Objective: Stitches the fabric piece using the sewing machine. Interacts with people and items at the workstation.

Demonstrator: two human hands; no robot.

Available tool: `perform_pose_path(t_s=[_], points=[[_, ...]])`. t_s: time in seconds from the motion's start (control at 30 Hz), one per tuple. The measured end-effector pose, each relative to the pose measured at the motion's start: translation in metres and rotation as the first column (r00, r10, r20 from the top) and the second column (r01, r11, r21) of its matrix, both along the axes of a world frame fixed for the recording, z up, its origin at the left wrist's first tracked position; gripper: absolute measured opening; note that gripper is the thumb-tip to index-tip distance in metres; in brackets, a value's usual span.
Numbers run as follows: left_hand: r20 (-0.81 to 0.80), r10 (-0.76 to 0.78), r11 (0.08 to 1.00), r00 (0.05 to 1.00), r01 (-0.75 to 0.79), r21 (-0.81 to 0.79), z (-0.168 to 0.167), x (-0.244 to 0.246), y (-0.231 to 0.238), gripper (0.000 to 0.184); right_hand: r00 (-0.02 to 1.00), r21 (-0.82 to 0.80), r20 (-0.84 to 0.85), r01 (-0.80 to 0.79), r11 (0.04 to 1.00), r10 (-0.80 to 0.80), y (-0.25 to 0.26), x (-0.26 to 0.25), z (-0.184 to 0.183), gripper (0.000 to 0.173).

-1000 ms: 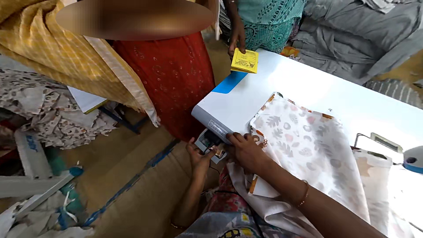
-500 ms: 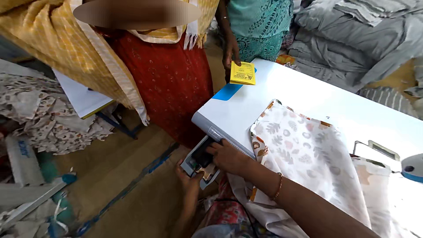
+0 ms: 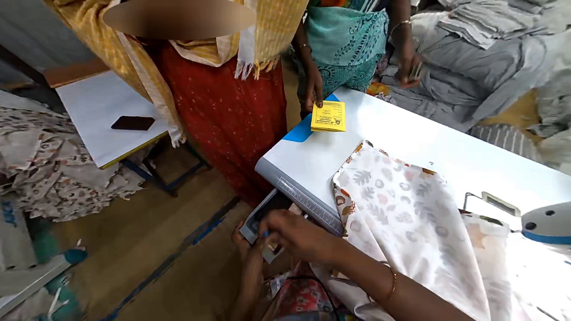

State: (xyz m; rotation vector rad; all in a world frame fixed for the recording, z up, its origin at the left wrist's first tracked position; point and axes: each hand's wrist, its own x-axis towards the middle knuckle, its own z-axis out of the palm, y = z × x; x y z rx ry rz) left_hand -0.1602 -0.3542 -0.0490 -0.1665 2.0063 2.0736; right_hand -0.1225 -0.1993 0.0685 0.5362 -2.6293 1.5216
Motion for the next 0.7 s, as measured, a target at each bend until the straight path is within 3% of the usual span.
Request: perform_pose_path(t_s=[0.07,0.13,0.2,0.23,0.27,0.33,0.37,0.4,0.47,0.53,0.7], points=[[0.028,0.016,1.000,0.999,-0.016,0.010,0.000,-0.002,0.002,0.089,0.962,-0.324,0.145,0.266,0.908,-0.230,0.013,0.002,0.000,0.023],[0.028,0.011,1.000,1.000,-0.011,-0.013,-0.003,-0.003,0.002,0.092,0.882,-0.594,0.328,0.470,0.652,-0.337,0.028,-0.001,-0.004,0.022],[0.030,0.018,1.000,0.999,-0.018,-0.014,-0.003,-0.004,0.004,0.092,0.814,-0.704,0.468,0.579,0.412,-0.345,0.039,-0.001,-0.002,0.023],[0.036,0.021,1.000,0.999,-0.021,-0.007,-0.002,-0.005,0.006,0.091,0.795,-0.694,0.488,0.604,0.392,-0.361,0.042,-0.001,-0.003,0.023],[0.049,0.020,1.000,0.999,-0.020,0.002,-0.001,-0.005,0.007,0.091,0.796,-0.640,0.455,0.604,0.475,-0.399,0.043,0.001,-0.005,0.021],[0.078,0.009,1.000,0.997,-0.009,-0.001,0.001,-0.005,0.007,0.089,0.865,-0.320,0.227,0.501,0.804,-0.448,0.038,0.006,-0.016,0.020],[0.089,0.003,1.000,0.996,-0.004,0.001,0.002,-0.004,0.007,0.088,0.921,-0.103,0.100,0.386,0.917,-0.377,0.033,0.008,-0.023,0.020],[0.095,-0.001,1.000,0.996,0.000,0.005,0.004,-0.004,0.007,0.087,0.968,0.073,0.011,0.247,0.966,-0.249,0.026,0.008,-0.030,0.020],[0.090,-0.021,1.000,0.996,0.020,0.009,0.007,-0.004,0.007,0.085,0.990,0.353,-0.138,0.065,0.933,-0.016,0.015,0.007,-0.052,0.021],[0.089,-0.028,1.000,0.996,0.029,-0.004,0.009,-0.004,0.006,0.084,0.969,0.526,-0.224,0.030,0.850,0.104,0.010,0.005,-0.073,0.026],[0.130,-0.007,1.000,0.992,0.007,0.001,0.011,-0.004,0.007,0.081,0.995,0.593,-0.068,-0.022,0.805,0.077,0.014,0.002,-0.085,0.023]])
